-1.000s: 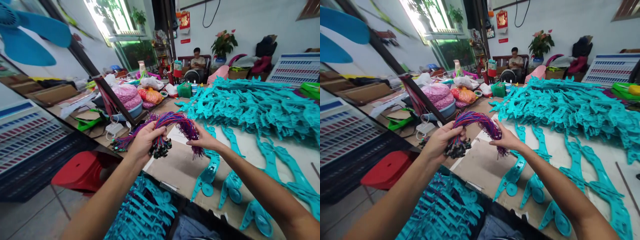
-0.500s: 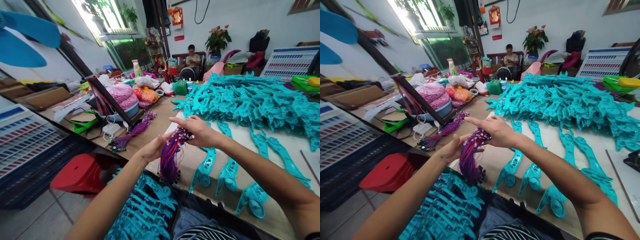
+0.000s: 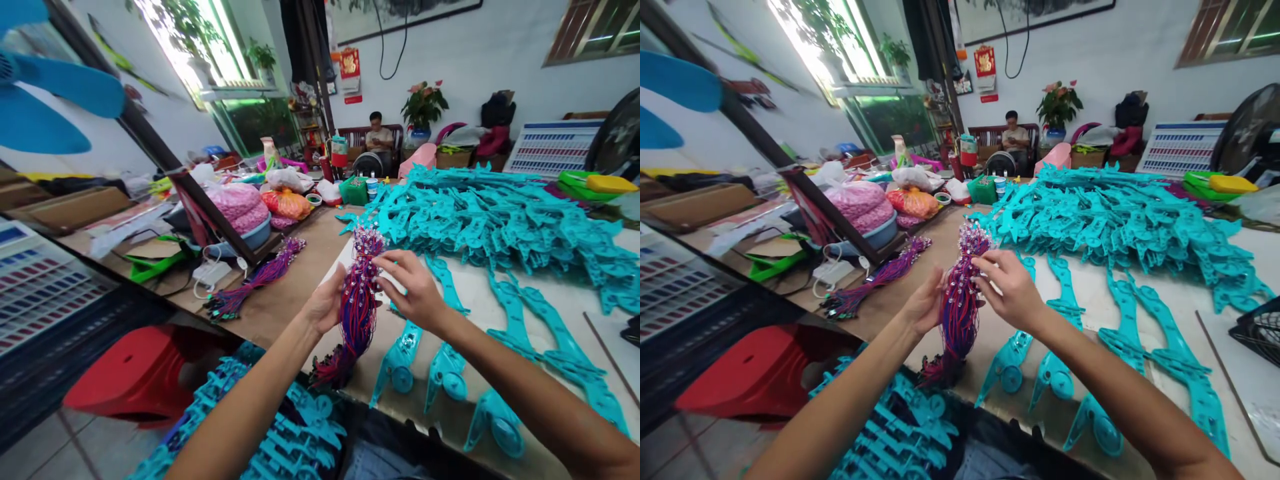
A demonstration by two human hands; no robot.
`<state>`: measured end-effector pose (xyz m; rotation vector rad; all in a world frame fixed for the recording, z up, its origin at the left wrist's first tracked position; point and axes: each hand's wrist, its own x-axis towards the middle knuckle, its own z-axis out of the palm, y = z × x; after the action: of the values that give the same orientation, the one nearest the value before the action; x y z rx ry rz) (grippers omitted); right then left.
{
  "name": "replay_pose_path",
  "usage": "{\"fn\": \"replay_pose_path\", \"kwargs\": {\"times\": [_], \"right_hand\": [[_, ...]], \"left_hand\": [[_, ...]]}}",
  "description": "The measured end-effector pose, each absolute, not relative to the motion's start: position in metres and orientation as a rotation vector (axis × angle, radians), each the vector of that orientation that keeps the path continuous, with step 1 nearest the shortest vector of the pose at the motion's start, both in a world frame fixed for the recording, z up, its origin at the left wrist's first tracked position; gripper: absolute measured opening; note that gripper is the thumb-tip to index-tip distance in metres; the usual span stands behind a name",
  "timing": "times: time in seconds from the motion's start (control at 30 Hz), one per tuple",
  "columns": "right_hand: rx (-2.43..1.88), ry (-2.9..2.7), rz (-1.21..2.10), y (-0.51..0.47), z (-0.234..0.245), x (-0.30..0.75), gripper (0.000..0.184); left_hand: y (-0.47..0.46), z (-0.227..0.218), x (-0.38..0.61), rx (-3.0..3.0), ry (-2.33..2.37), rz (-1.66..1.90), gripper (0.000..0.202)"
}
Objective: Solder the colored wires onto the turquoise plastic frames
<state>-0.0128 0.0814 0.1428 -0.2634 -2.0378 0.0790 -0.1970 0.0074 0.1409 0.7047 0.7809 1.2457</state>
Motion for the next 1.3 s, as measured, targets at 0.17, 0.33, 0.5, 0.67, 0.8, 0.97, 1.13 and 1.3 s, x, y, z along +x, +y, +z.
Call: {"fn": "replay_pose_path", "kwargs": {"times": [0.17,0.33,0.5,0.67,0.8,0.97,1.13,1.3], "right_hand": [[-0.201,-1.968,0.314,0.07,0.134,-0.025,0.021],[-0.392,-1.826,0.597,0.073,0.148,-0.028,0.014],[-0.589,-1.803,0.611,0.08,0.157,-0.034,0.007],[-0.575,-1.611,0.818,0.081,0.142,-0.035,0.008],[-0.447,-1.633,0.72,0.076,0.126,-0.034,0.005],[-0.233,-1.801,0.328,0.074,0.116,-0.032,0.016],[-0.2,-1.982,0.093,0.072,0.116,-0.023,0.033],[-0.262,-2.029,0.217,0.072,0.131,-0.016,0.023]], "left_hand": [[0.014,0.152,-0.2,0.718,0.876,1.245,0.05],[0.015,0.166,-0.181,0.815,1.027,1.291,0.049],[0.017,0.163,-0.153,0.835,1.073,1.488,0.047],[0.021,0.155,-0.151,0.715,1.039,1.489,0.037],[0.017,0.156,-0.158,0.561,0.98,1.511,0.024],[0.012,0.161,-0.163,0.432,0.821,1.464,0.012],[0.017,0.159,-0.161,0.397,0.854,1.516,0.012],[0.018,0.156,-0.16,0.532,0.953,1.507,0.025]]}}
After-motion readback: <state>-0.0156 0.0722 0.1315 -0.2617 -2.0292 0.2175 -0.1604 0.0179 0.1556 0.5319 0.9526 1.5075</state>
